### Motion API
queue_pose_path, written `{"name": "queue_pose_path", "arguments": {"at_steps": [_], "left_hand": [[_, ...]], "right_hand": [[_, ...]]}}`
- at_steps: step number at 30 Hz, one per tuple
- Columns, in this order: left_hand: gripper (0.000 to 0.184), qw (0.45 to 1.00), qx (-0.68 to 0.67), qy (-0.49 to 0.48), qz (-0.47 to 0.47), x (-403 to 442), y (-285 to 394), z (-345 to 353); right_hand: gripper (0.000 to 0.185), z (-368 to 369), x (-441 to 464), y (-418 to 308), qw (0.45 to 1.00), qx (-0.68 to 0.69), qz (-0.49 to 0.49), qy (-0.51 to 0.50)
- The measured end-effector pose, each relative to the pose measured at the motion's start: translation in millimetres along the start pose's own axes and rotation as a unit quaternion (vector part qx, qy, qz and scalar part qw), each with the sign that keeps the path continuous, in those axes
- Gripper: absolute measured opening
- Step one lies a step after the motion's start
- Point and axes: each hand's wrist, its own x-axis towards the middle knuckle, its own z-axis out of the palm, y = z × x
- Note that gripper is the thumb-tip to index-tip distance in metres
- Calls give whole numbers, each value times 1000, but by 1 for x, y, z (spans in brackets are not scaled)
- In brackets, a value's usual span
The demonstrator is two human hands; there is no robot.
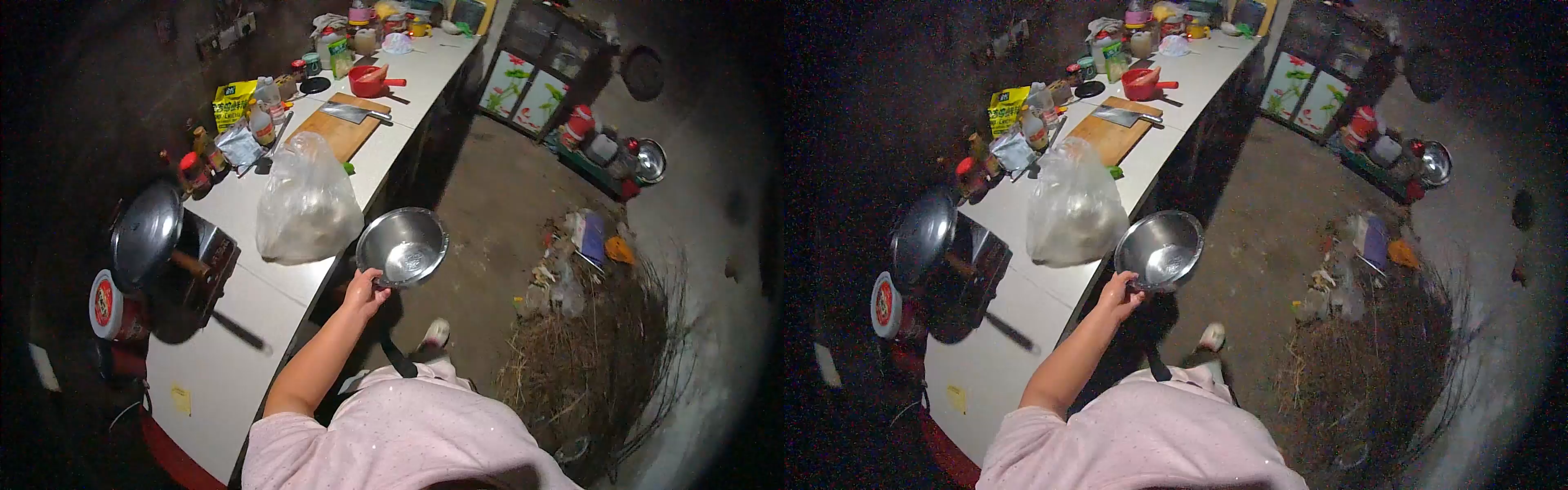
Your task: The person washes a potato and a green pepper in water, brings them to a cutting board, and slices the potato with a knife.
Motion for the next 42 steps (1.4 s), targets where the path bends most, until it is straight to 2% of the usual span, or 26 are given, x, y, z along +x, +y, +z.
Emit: {"name": "queue_pose_path", "arguments": {"at_steps": [4, 7, 10, 12, 13, 14, 15, 16, 17, 18, 19, 21, 25, 27, 28, 31, 32, 33, 36, 38, 41, 42], "left_hand": [[27, 999, 16, 10, 31, 85, 12, 47], [26, 996, -32, 67, 53, 133, 18, 77], [26, 987, -74, 110, 89, 172, 29, 114], [24, 982, -98, 121, 103, 184, 47, 132], [23, 980, -108, 119, 118, 190, 59, 139], [20, 975, -125, 131, 127, 193, 75, 148], [20, 971, -133, 141, 137, 205, 88, 153], [18, 959, -170, 170, 153, 218, 99, 154], [15, 943, -207, 200, 165, 230, 108, 153], [13, 945, -213, 164, 186, 247, 123, 146], [12, 934, -234, 170, 209, 270, 132, 136], [22, 915, -302, 119, 238, 306, 164, 120], [21, 854, -363, 193, 318, 330, 234, 106], [23, 821, -368, 262, 349, 326, 264, 92], [23, 813, -363, 268, 367, 324, 272, 79], [20, 784, -355, 316, 398, 310, 285, 47], [17, 776, -367, 309, 411, 304, 283, 46], [14, 767, -376, 300, 425, 293, 285, 53], [12, 748, -369, 359, 418, 275, 277, 58], [12, 725, -380, 381, 430, 269, 271, 59], [10, 693, -377, 431, 438, 256, 259, 60], [9, 685, -386, 430, 444, 251, 259, 63]], "right_hand": [[86, -61, 90, -85, 1000, -9, 10, -24], [84, -136, 168, -187, 997, -56, -48, -20], [82, -221, 259, -319, 979, -115, -168, 17], [81, -258, 329, -434, 944, -129, -297, 63], [79, -256, 327, -507, 920, -138, -328, 163], [82, -251, 225, -614, 932, -49, -359, 13], [85, -245, 288, -666, 906, -61, -418, 42], [85, -232, 262, -730, 882, -78, -464, -5], [85, -215, 220, -786, 856, -140, -497, 18], [86, -190, 198, -833, 841, -134, -524, -12], [87, -164, 182, -870, 825, -130, -549, -41], [90, -108, 151, -930, 767, -207, -605, -49], [95, -9, 94, -1003, 657, -316, -680, -86], [94, 25, 55, -1029, 617, -390, -677, -94], [92, 43, 47, -1041, 577, -421, -696, -74], [84, 89, 26, -1074, 509, -452, -728, -83], [78, 102, 25, -1084, 463, -451, -761, -59], [75, 119, 35, -1095, 444, -426, -785, -68], [80, 147, 27, -1122, 414, -461, -782, -70], [74, 165, 21, -1138, 391, -468, -790, -68], [77, 188, 27, -1150, 379, -438, -814, -53], [76, 181, 9, -1156, 417, -489, -761, -85]]}}
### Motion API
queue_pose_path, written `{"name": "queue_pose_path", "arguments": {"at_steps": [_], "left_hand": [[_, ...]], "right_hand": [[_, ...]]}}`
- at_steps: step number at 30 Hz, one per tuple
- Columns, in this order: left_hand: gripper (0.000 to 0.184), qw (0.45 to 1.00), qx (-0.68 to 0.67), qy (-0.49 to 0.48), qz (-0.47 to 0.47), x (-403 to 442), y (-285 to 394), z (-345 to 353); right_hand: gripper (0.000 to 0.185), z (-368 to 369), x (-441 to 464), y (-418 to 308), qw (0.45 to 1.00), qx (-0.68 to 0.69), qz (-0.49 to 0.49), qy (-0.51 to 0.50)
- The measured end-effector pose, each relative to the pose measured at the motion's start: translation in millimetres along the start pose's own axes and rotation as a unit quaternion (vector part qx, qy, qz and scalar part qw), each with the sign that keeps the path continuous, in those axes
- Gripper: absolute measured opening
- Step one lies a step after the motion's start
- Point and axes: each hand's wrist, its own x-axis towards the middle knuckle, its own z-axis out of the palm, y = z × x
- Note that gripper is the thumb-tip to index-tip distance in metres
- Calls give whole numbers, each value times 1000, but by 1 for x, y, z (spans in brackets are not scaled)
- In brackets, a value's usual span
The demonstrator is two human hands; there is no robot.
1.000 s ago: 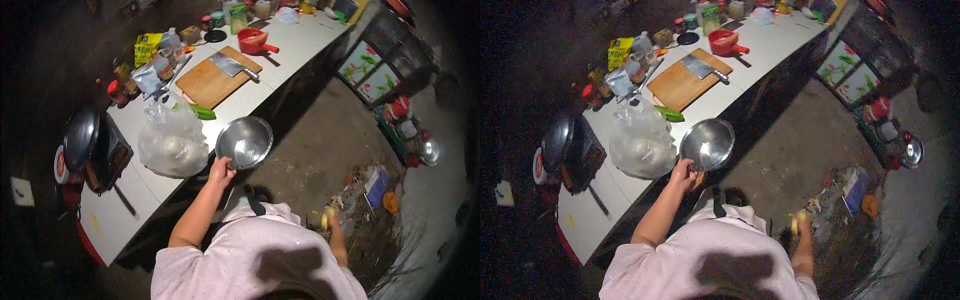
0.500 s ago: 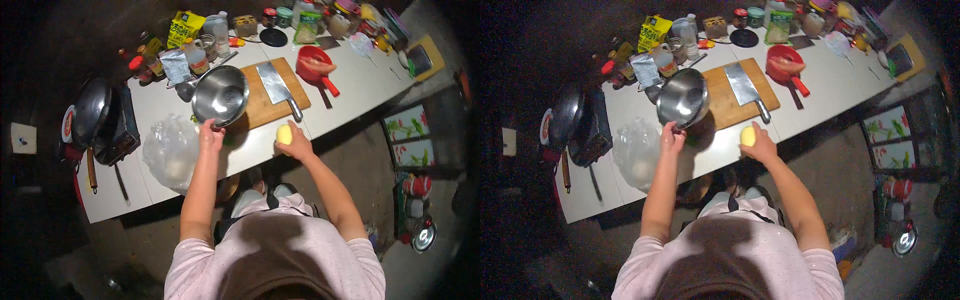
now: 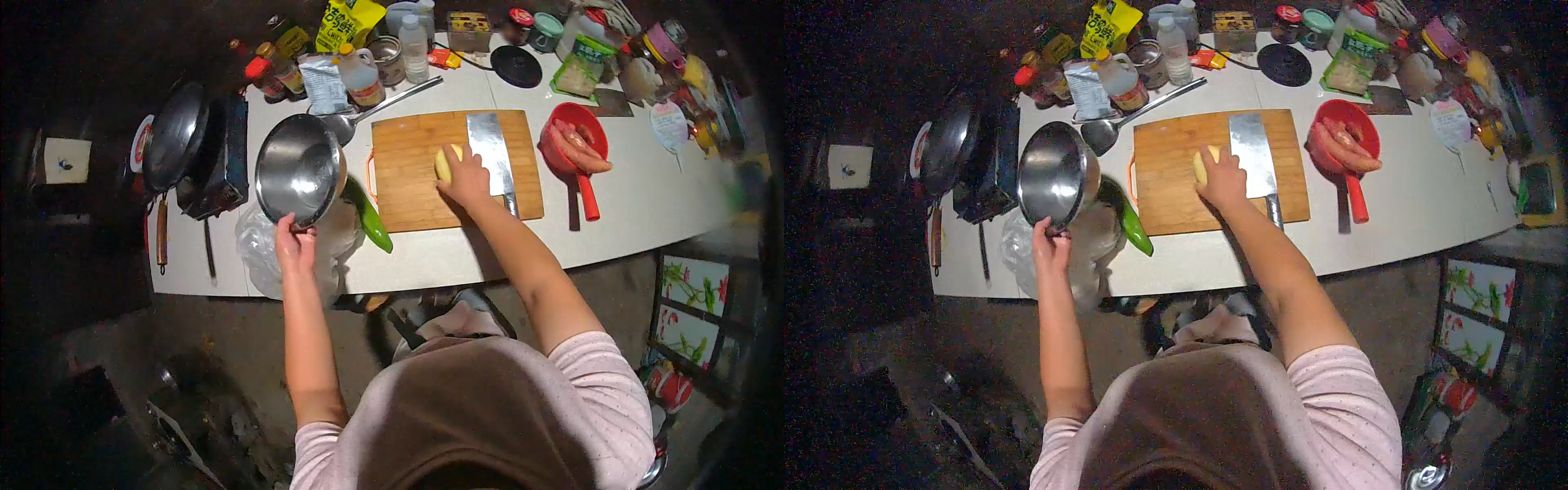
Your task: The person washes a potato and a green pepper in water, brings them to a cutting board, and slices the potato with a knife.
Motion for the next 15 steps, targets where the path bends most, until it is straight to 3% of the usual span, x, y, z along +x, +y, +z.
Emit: {"name": "queue_pose_path", "arguments": {"at_steps": [1, 3, 4, 6, 7, 8, 9, 13, 14, 15], "left_hand": [[9, 1000, -14, 3, 4, -4, 4, 1], [9, 999, -31, 23, 11, -17, 10, -2], [9, 998, -32, 46, 28, -23, 12, -3], [9, 996, -40, 63, 42, -30, 17, -10], [9, 996, -39, 66, 46, -34, 18, -9], [10, 995, -47, 72, 47, -40, 19, -7], [10, 994, -54, 78, 50, -46, 21, -3], [9, 993, -42, 92, 66, -71, 24, 12], [9, 994, -50, 75, 68, -75, 24, 13], [8, 994, -57, 56, 68, -79, 24, 17]], "right_hand": [[76, 8, 5, 3, 1000, 3, -7, -4], [68, 33, 11, 11, 978, -132, -32, 160], [61, 28, 8, 2, 990, -73, -48, 108], [54, 49, -4, -16, 971, -96, -174, 133], [52, 67, -4, -30, 980, -30, -194, 25], [53, 82, -20, -47, 966, -39, -238, 89], [55, 65, -30, -69, 973, 28, -223, -56], [78, 92, -49, -106, 969, 26, -232, -83], [92, 122, -42, -113, 972, -35, -217, -82], [92, 120, -39, -115, 973, -31, -216, -79]]}}
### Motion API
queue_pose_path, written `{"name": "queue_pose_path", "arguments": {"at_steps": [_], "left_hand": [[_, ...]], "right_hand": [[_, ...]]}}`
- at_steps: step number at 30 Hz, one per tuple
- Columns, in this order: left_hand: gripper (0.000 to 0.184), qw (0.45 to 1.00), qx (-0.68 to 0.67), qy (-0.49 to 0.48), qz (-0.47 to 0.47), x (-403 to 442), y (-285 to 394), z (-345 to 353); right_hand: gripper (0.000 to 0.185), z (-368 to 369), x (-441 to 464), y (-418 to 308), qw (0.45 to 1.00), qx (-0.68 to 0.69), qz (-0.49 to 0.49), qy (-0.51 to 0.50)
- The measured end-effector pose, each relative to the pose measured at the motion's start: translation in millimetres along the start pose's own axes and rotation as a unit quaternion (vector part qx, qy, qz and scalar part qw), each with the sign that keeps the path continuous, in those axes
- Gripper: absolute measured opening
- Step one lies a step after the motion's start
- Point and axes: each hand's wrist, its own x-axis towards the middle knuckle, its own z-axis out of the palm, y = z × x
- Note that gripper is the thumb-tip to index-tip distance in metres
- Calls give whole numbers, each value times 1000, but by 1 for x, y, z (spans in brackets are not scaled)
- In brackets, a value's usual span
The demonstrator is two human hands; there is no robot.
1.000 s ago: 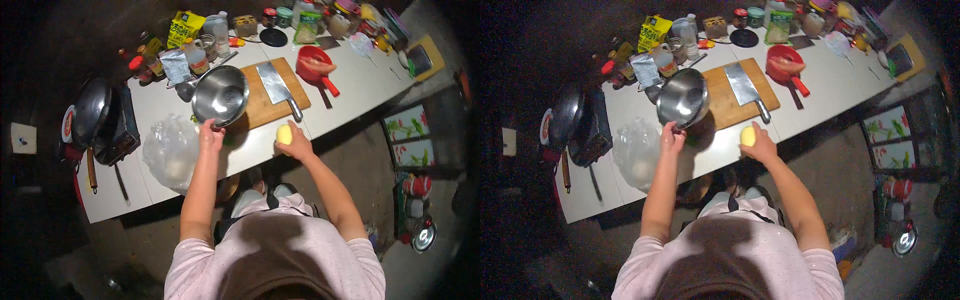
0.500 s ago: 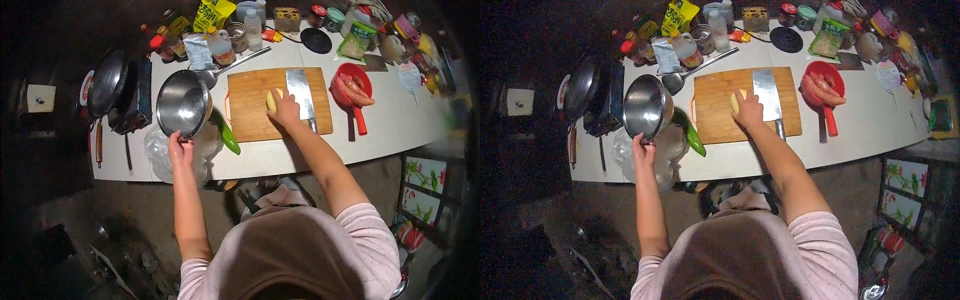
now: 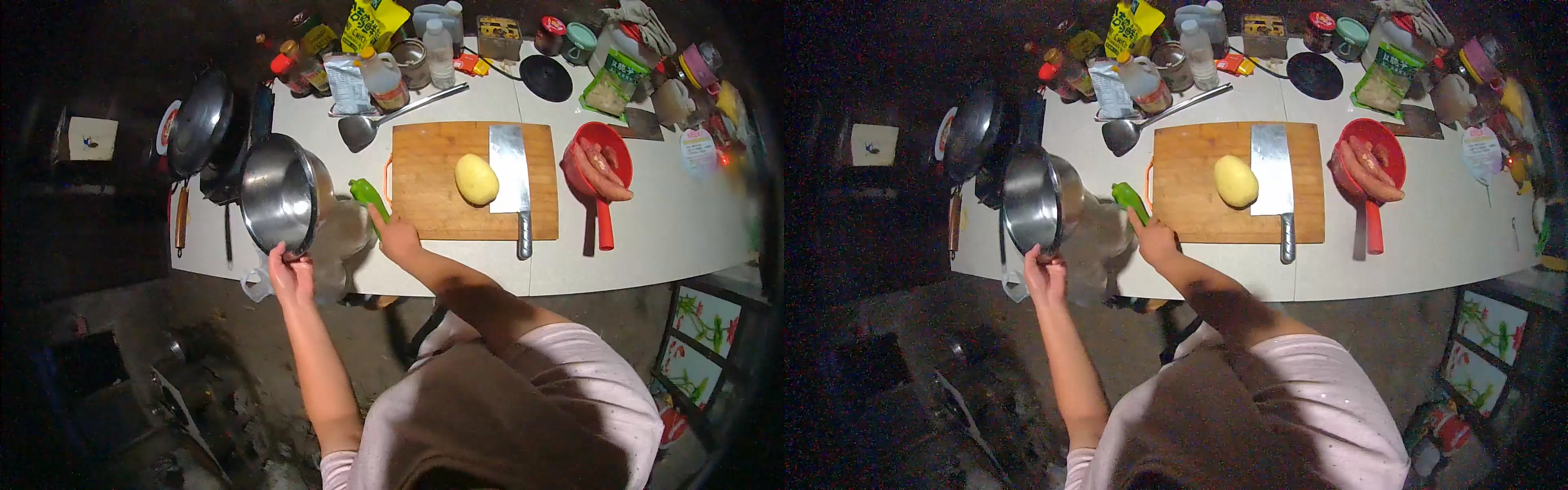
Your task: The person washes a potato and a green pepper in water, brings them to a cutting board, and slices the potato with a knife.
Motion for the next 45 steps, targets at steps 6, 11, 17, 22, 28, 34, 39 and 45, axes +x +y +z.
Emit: {"name": "queue_pose_path", "arguments": {"at_steps": [6, 11, 17, 22, 28, 34, 39, 45], "left_hand": [[8, 1000, 13, -15, 13, -15, -11, 27], [8, 999, 5, -30, -13, 2, -48, 54], [37, 993, 77, -59, -60, 64, -127, 81], [43, 991, 99, -28, -83, 105, -182, 91], [41, 988, 123, -30, -86, 123, -216, 99], [55, 963, 145, -103, -204, 117, -216, 91], [34, 914, 180, -237, -275, 78, -207, 31], [45, 891, 237, -358, -148, -58, -70, -68]], "right_hand": [[70, -24, 16, 19, 929, 360, 83, -32], [61, -86, -26, 81, 672, 739, 44, 28], [70, -162, -153, 151, 665, 737, 58, 107], [71, -155, -239, 172, 694, 699, 105, 138], [74, -140, -290, 169, 704, 672, 172, 154], [74, -151, -271, 163, 727, 662, 138, 114], [77, -147, -234, 127, 773, 627, 70, 60], [86, -135, -172, 29, 809, 573, -46, -122]]}}
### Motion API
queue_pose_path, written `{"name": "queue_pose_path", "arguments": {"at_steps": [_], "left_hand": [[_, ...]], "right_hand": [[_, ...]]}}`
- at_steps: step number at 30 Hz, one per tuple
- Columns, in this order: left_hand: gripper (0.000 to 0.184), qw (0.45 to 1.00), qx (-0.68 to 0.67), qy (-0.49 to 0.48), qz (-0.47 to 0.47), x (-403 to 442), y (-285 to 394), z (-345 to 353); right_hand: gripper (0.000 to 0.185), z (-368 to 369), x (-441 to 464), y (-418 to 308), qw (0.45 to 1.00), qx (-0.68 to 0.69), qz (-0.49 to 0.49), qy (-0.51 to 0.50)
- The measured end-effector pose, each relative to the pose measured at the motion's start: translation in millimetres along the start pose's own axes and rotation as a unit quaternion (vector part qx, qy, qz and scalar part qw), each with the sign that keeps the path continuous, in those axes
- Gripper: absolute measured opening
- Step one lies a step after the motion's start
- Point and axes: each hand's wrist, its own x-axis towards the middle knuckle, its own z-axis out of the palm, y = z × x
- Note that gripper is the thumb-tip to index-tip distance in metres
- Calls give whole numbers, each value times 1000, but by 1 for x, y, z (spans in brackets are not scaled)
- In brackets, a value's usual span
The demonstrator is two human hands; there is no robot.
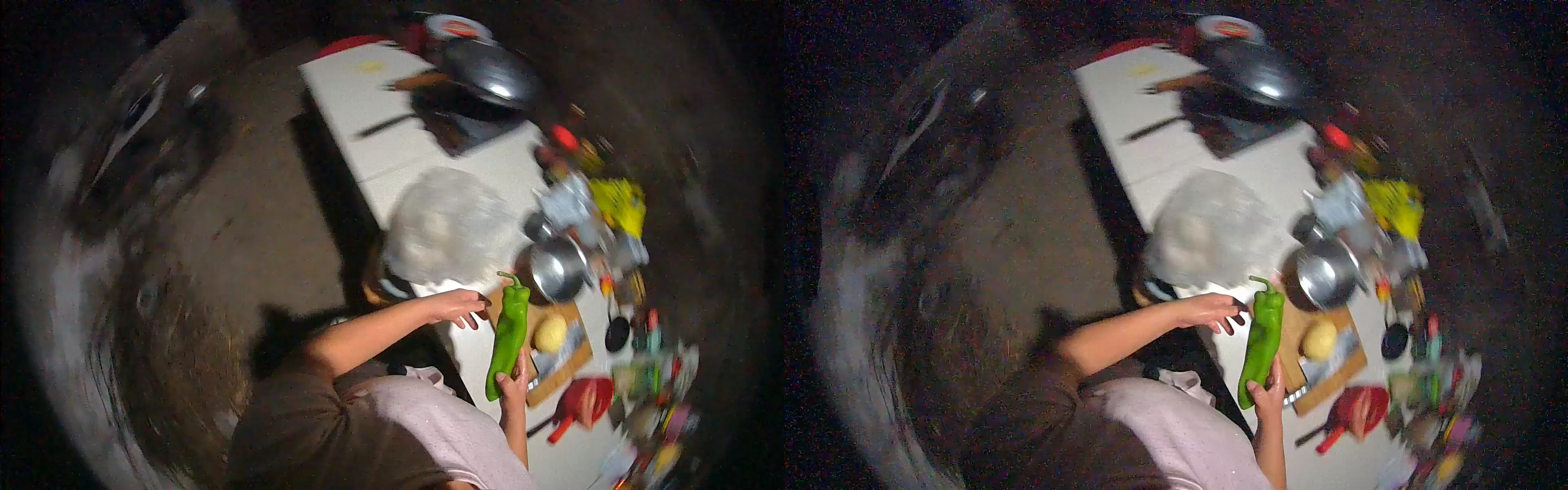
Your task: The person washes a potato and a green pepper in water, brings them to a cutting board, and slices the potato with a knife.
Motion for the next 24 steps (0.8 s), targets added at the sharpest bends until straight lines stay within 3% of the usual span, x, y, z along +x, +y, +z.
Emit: {"name": "queue_pose_path", "arguments": {"at_steps": [3, 5, 7, 11, 12, 13, 17, 19, 20, 21, 24], "left_hand": [[47, 982, 5, 148, 116, -101, 9, -68], [46, 943, -105, 224, 220, -180, 13, -114], [44, 896, -68, 342, 276, -246, -1, -161], [34, 793, -135, 501, 319, -389, -13, -243], [32, 771, -134, 533, 322, -421, -14, -252], [29, 747, -129, 565, 327, -448, -19, -264], [26, 686, -116, 637, 332, -536, -27, -312], [23, 649, -107, 688, 308, -559, -28, -331], [22, 645, -120, 688, 310, -569, -31, -345], [22, 630, -143, 689, 327, -573, -28, -360], [20, 614, -181, 686, 346, -582, -28, -433]], "right_hand": [[81, 82, 52, -15, 988, -35, 37, -143], [74, 162, 86, -24, 960, -53, 58, -269], [73, 251, 107, -38, 927, -86, 40, -364], [74, 431, 145, -40, 843, -66, 112, -522], [73, 467, 152, -40, 824, -137, 61, -547], [72, 497, 158, -38, 803, -102, 109, -578], [58, 618, 196, -37, 745, -165, 163, -626], [50, 666, 206, -46, 746, -273, 78, -602], [44, 688, 214, -35, 750, -273, -84, -597], [44, 706, 227, -34, 747, -269, -88, -601], [40, 771, 270, -34, 799, -228, 41, -556]]}}
